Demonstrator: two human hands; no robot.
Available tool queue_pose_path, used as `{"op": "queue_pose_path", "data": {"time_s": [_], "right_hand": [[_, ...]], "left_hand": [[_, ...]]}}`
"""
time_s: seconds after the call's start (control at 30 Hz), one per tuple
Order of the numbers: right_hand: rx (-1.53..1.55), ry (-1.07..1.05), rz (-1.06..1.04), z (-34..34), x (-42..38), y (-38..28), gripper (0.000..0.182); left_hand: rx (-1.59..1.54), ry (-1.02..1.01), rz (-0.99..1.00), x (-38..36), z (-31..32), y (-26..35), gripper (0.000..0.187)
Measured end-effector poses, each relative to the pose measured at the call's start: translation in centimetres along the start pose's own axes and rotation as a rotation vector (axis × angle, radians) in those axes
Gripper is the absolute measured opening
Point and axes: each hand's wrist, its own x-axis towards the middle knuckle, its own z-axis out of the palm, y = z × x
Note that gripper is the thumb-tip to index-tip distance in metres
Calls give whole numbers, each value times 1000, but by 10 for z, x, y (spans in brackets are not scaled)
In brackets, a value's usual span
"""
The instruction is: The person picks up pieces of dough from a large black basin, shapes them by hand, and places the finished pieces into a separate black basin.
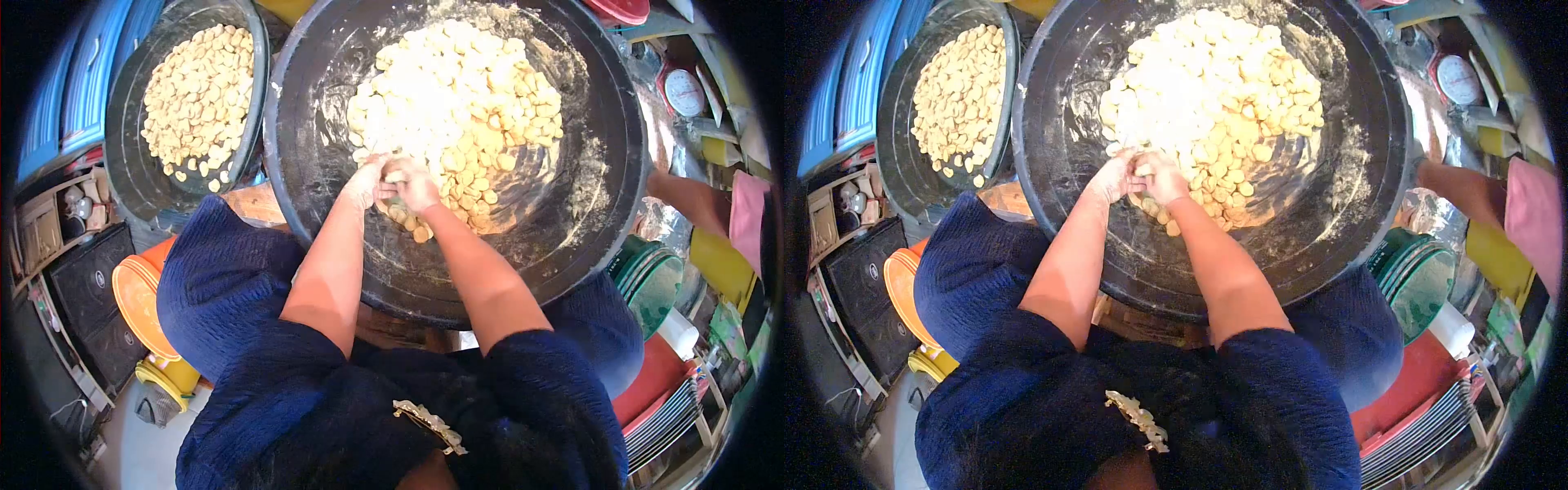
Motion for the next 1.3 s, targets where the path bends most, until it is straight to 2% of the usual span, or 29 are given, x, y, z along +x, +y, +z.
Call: {"op": "queue_pose_path", "data": {"time_s": [0.03, 0.07, 0.13, 0.17, 0.2, 0.23, 0.27, 0.3, 0.33, 0.4, 0.43, 0.53, 0.57, 0.6, 0.67, 0.7, 0.73, 0.8, 0.83, 0.87, 0.93, 0.97, 1.0, 1.07, 1.13, 1.2, 1.23, 1.27, 1.3], "right_hand": [[517, 39, 262, -8, -4, -5, 39], [509, 41, 261, -8, -6, -4, 39], [1113, 303, 60, -11, -6, -1, 33], [890, 267, 33, -19, -5, 2, 31], [888, 272, 28, -32, -8, -7, 31], [1128, 132, 224, -50, -10, -24, 34], [1355, -21, 422, -66, -11, -36, 38], [1189, 12, 375, -76, -14, -38, 44], [1184, 18, 360, -79, -16, -34, 44], [1066, 154, 88, -83, -17, -29, 40], [1094, 197, 40, -89, -20, -31, 38], [1144, 349, 48, -110, -27, -27, 33], [1244, 533, 91, -114, -26, -25, 29], [1247, 538, 89, -120, -28, -24, 29], [1016, 483, 230, -132, -31, -26, 30], [703, 351, 116, -132, -32, -26, 34], [705, 353, 119, -131, -36, -41, 34], [213, 262, -265, -119, -38, -69, 35], [314, 264, -303, -107, -31, -62, 36], [322, 261, -299, -107, -27, -59, 36], [958, 107, 96, -110, -20, -46, 40], [767, 51, 41, -113, -17, -30, 41], [769, 46, 48, -118, -18, -29, 41], [471, -138, 92, -127, -22, -27, 39], [517, -85, 83, -120, -11, 7, 41], [537, 270, 375, -109, 2, 38, 49], [431, 304, 468, -99, 9, 54, 59], [433, 297, 475, -81, 10, 69, 59], [102, 339, 477, -60, 8, 66, 64]], "left_hand": [[-3, -5, 6, -2, 3, 5, 51], [65, -23, -34, -4, 6, 10, 49], [135, -50, -66, -19, 21, 21, 48], [-28, -207, -38, -32, 31, 28, 44], [-188, -361, -10, -48, 41, 35, 40], [-186, -273, 134, -59, 55, 37, 33], [-180, -279, 147, -63, 58, 40, 33], [-141, -323, 175, -64, 61, 44, 30], [-100, -369, 204, -66, 63, 47, 28], [-28, -392, 242, -67, 64, 49, 24], [-14, -366, 252, -74, 67, 51, 24], [36, -372, 320, -87, 65, 60, 22], [40, -370, 344, -80, 54, 61, 22], [44, -368, 367, -76, 49, 62, 21], [111, -312, 345, -107, 66, 77, 22], [97, -217, 338, -116, 77, 81, 18], [82, -121, 328, -119, 83, 82, 16], [52, -184, 333, -111, 81, 80, 21], [19, -244, 343, -107, 77, 81, 27], [20, -238, 338, -104, 71, 83, 27], [173, -172, 360, -103, 61, 90, 32], [342, -143, 361, -97, 53, 91, 39], [338, -141, 353, -92, 48, 89, 39], [505, -83, 233, -81, 39, 83, 45], [413, -162, 303, -57, 23, 68, 50], [379, 225, 339, -51, 22, 57, 47], [348, 145, 315, -48, 15, 57, 43], [347, 149, 305, -44, 13, 52, 43], [279, 317, 316, -42, 13, 47, 33]]}}
